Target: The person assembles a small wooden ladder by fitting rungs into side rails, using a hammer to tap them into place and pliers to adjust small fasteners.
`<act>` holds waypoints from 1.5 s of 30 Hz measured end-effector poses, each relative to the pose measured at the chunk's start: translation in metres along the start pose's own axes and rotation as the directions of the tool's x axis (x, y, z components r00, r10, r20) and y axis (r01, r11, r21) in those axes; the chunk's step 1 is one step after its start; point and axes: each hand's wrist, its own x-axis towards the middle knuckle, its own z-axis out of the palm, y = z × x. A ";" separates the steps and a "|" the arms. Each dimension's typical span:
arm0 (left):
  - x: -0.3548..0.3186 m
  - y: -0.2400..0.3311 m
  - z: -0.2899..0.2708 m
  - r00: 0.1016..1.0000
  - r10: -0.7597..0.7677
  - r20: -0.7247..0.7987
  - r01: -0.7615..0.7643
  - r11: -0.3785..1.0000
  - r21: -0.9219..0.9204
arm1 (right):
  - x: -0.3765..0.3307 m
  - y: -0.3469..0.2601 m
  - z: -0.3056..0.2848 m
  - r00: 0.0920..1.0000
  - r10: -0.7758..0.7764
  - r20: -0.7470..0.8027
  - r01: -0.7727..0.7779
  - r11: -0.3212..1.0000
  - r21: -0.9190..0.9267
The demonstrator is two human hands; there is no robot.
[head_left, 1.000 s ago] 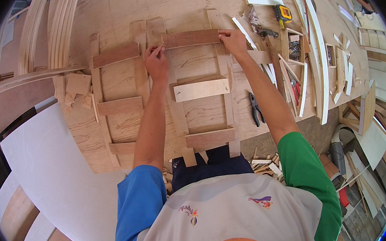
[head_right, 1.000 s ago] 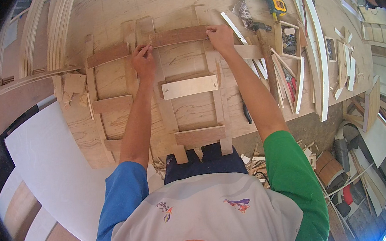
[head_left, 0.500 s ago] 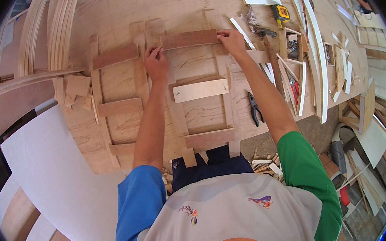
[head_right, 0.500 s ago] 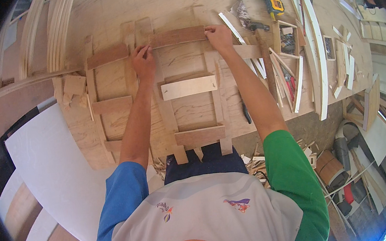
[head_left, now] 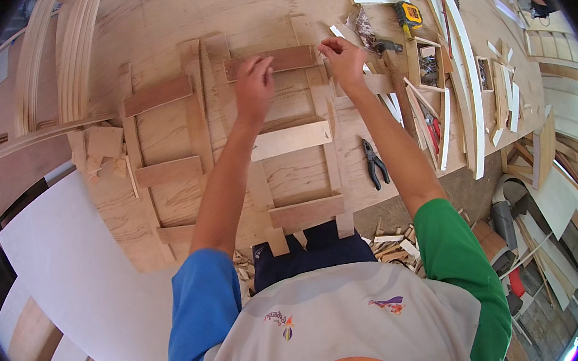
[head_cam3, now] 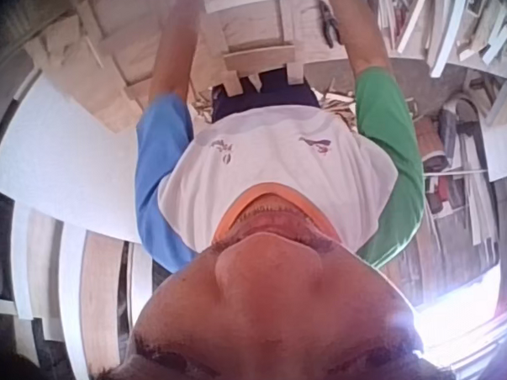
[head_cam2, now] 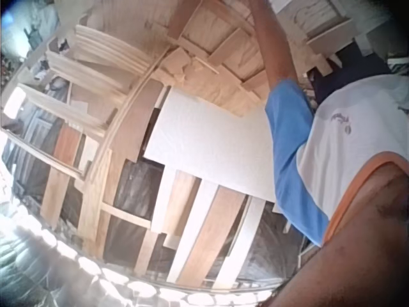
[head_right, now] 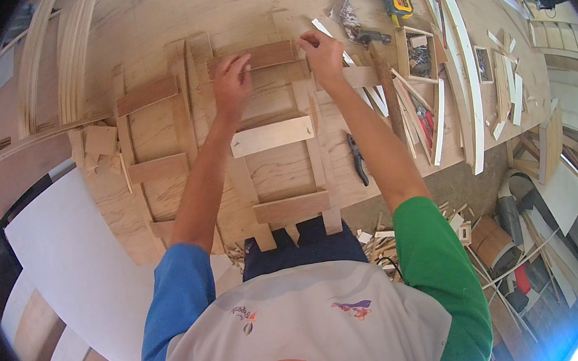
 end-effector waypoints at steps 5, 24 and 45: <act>0.020 0.014 0.034 0.986 0.006 0.167 -0.004 1.000 -0.013 | -0.001 -0.004 0.005 0.999 -0.038 0.014 0.038 0.999 -0.008; 0.026 0.001 0.045 0.945 -0.004 0.326 0.020 0.999 -0.047 | 0.002 0.005 0.015 0.998 -0.019 0.064 0.019 1.000 0.002; 0.026 -0.002 0.046 0.944 0.067 0.323 -0.080 0.996 0.027 | 0.005 0.010 0.015 0.992 -0.024 0.123 0.014 0.997 0.081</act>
